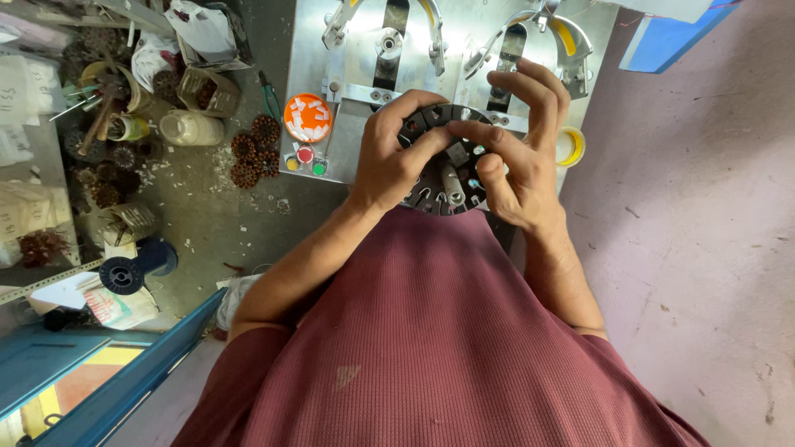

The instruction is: The person assembles a motor component by placing a stator into a machine, inserting a metal part into a jig, and adjusting the setup. They then manipulate a small cylindrical object within the jig, repeatedly adjusting and repositioning it.

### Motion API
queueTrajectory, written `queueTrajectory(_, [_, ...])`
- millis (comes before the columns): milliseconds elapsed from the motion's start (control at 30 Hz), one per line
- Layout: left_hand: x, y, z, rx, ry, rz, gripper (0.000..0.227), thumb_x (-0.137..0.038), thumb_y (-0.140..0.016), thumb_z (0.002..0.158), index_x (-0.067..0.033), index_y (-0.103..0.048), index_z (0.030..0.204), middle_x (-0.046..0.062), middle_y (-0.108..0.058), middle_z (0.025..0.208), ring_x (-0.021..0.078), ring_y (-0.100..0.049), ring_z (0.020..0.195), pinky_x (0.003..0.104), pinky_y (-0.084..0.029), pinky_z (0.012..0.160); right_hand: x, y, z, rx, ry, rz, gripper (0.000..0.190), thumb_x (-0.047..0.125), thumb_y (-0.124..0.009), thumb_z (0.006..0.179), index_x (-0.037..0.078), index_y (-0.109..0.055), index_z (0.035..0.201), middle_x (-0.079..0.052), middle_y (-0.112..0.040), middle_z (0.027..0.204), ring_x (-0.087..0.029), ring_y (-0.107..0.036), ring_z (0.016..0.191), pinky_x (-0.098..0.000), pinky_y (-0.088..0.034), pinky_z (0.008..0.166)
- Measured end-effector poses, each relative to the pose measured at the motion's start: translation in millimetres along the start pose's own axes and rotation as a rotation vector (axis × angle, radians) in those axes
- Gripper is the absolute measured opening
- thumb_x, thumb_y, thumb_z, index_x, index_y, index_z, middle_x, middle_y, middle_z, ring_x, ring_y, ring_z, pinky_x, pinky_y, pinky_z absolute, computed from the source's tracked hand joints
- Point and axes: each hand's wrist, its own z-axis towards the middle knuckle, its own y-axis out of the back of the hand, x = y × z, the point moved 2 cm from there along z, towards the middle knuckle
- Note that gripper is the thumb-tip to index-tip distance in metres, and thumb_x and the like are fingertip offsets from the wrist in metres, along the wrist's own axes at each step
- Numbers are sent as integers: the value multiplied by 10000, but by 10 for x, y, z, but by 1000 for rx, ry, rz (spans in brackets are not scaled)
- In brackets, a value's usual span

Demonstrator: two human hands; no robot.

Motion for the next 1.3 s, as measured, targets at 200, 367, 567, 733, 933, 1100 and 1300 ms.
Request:
queueTrajectory(200, [-60, 20, 28, -37, 47, 23, 206, -139, -678, 891, -12, -693, 1053, 28, -706, 848, 79, -628, 781, 250, -508, 731, -28, 64, -53, -115, 4, 48, 622, 497, -364, 1139, 71, -812, 1072, -142, -490, 1456, -306, -358, 1458, -527, -380, 1234])
queueTrajectory(367, [-37, 43, 53, -49, 42, 8, 205, -142, -683, 902, -10, -693, 1058, 29, -710, 855, 82, -635, 786, 251, -508, 735, -84, 23, -95, -217, -26, 288, 596, 524, -417, 1138, 55, -777, 1068, -130, -476, 1373, -276, -411, 1429, -482, -436, 1169])
queueTrajectory(567, [7, 77, 80, -65, 38, -8, 223, -138, -683, 898, 0, -692, 1074, 40, -718, 901, 90, -652, 827, 251, -523, 766, -62, 42, -145, -172, 22, 118, 535, 487, -480, 1114, 54, -787, 1045, -187, -508, 1369, -308, -390, 1414, -514, -415, 1152])
queueTrajectory(733, [17, 103, 92, -91, 19, 12, 214, -126, -686, 898, 5, -694, 1067, 42, -719, 897, 99, -664, 822, 252, -532, 764, 59, 45, -208, -214, 16, 66, 519, 480, -513, 1064, 47, -791, 998, -185, -541, 1295, -319, -445, 1391, -514, -476, 1082])
queueTrajectory(933, [45, 122, 118, -94, 29, -44, 197, -120, -690, 908, 0, -695, 1064, 48, -730, 886, 105, -688, 804, 252, -551, 747, 110, 44, -271, -211, -2, 237, 525, 537, -547, 1059, 61, -768, 1046, -180, -494, 1309, -309, -420, 1363, -505, -472, 1118])
queueTrajectory(1100, [57, 138, 111, -104, 41, -33, 212, -124, -694, 906, 0, -699, 1078, 51, -730, 881, 107, -684, 798, 250, -547, 739, 150, 3, -302, -113, 103, -192, 399, 464, -633, 945, 123, -840, 946, -182, -578, 1285, -374, -429, 1326, -595, -347, 1117])
queueTrajectory(1300, [92, 170, 116, -121, 26, -19, 208, -129, -693, 905, 2, -701, 1066, 48, -739, 899, 106, -691, 826, 248, -553, 765, 237, -83, -370, -194, 111, 85, 415, 496, -642, 989, 118, -800, 1054, -178, -530, 1297, -360, -414, 1343, -552, -413, 1194])
